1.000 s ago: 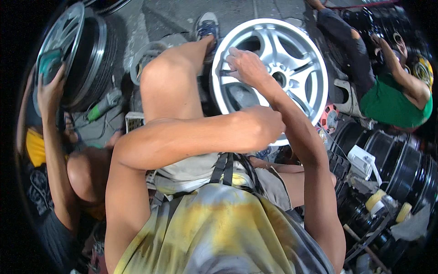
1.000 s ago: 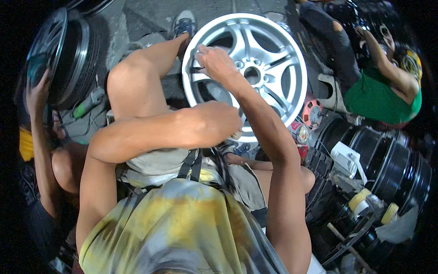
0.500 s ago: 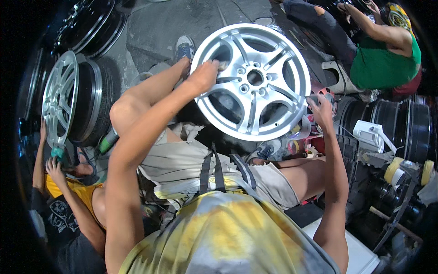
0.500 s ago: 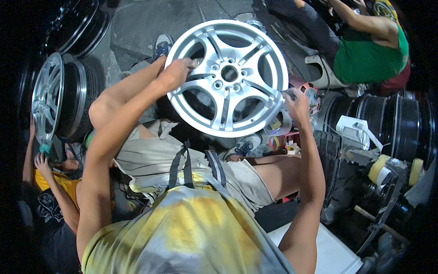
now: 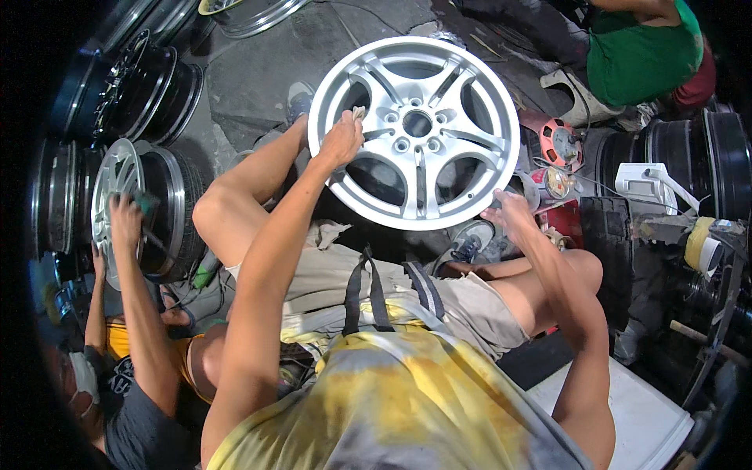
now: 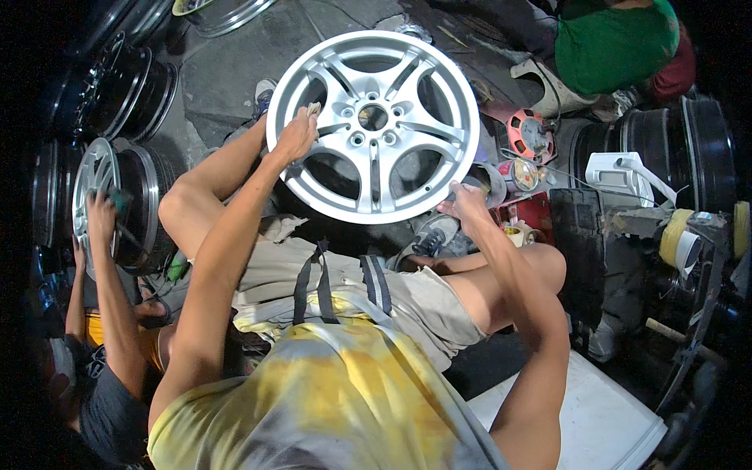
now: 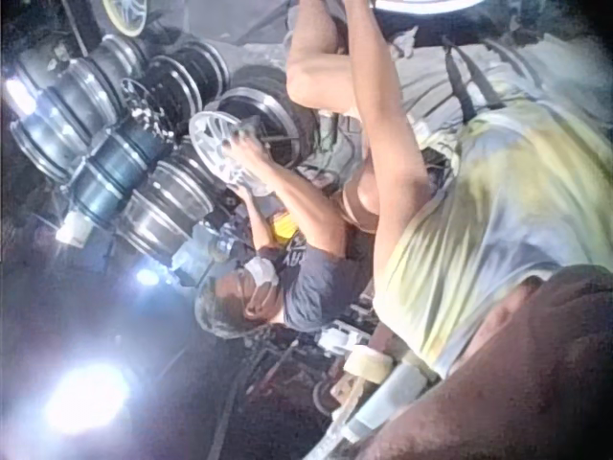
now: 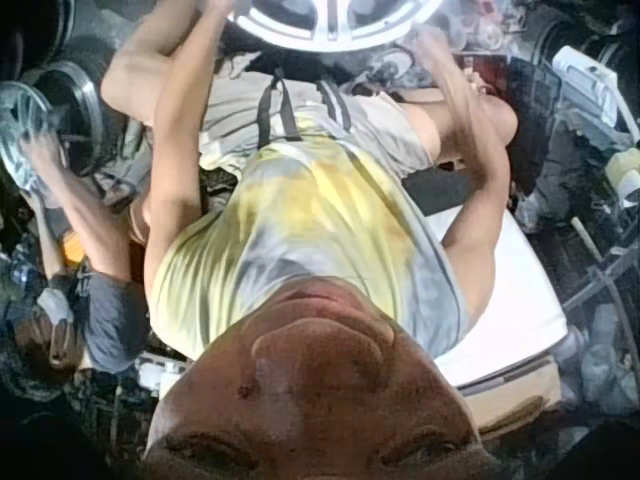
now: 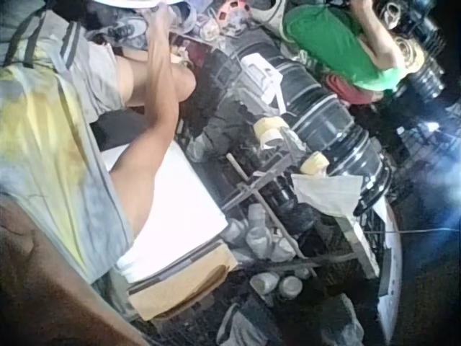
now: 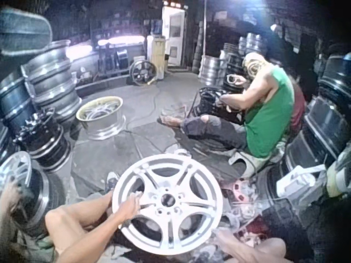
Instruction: The person scrubs a silver five-spoke wheel rim with a cloth, focusing on the spokes and inner barrel. They rotate the rim to access different areas and continue scrubbing by hand.
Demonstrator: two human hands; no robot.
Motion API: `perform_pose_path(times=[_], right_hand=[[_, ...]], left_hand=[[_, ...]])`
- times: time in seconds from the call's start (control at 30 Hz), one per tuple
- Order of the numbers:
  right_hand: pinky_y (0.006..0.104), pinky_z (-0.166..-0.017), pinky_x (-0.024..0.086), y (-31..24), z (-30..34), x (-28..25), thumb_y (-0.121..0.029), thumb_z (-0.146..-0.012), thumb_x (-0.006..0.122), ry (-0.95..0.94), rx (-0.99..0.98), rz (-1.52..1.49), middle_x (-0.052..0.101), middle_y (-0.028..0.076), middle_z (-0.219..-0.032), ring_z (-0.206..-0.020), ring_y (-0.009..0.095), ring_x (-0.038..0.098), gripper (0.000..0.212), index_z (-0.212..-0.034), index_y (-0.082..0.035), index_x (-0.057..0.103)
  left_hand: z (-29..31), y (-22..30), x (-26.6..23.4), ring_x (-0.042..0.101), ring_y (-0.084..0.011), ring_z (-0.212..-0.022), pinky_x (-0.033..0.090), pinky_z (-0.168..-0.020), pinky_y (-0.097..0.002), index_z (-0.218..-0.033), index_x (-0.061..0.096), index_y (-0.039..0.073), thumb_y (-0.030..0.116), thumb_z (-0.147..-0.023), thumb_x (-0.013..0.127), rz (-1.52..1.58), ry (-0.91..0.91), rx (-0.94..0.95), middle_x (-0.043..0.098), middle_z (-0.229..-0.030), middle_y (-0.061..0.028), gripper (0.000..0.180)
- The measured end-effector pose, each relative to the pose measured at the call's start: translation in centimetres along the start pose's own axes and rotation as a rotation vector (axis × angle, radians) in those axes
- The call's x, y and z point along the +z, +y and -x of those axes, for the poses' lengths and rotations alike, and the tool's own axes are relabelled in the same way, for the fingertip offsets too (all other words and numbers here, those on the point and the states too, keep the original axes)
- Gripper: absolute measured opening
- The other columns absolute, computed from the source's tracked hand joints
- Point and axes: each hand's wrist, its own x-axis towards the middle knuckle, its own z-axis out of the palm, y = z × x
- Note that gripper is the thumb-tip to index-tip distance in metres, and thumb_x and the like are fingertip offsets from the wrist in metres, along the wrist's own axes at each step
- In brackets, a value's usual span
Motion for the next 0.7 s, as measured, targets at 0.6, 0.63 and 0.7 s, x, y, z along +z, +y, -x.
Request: perform_pose_path(times=[0.6, 0.63, 0.7], right_hand=[[0.0454, -0.083, 0.052, -15.6, -8.8, 9.1, -0.014, -0.101, 0.058, 0.143, -1.296, 1.118, 0.069, 0.02, -0.102, -0.094, 0.04, 0.067, 0.026, -0.116, -0.002, 0.075], [0.0436, -0.086, 0.052, -15.6, -7.7, 11.8, -0.01, -0.099, 0.06, -0.012, -1.291, 1.073, 0.068, 0.019, -0.104, -0.094, 0.037, 0.067, 0.025, -0.118, -0.001, 0.074], [0.0418, -0.092, 0.051, -15.5, -7.4, 16.5, -0.006, -0.093, 0.065, -0.186, -1.494, 1.163, 0.066, 0.016, -0.11, -0.1, 0.034, 0.064, 0.025, -0.115, 0.002, 0.073]], left_hand=[[11.3, 9.2, 3.9, 0.062, -0.0546, -0.105, 0.049, -0.091, -0.0573, -0.11, 0.053, -0.009, 0.012, -0.094, 0.056, 0.36, -0.175, -0.065, 0.066, -0.106, -0.0365, 0.026], [10.7, 9.3, 1.4, 0.063, -0.0519, -0.104, 0.05, -0.09, -0.0545, -0.111, 0.058, -0.005, 0.013, -0.093, 0.059, 0.402, -0.162, 0.01, 0.067, -0.106, -0.0316, 0.026], [9.8, 9.4, -3.5, 0.063, -0.0492, -0.106, 0.049, -0.091, -0.0538, -0.114, 0.06, -0.002, 0.013, -0.093, 0.057, 0.472, -0.282, 0.061, 0.067, -0.105, -0.0297, 0.025]])
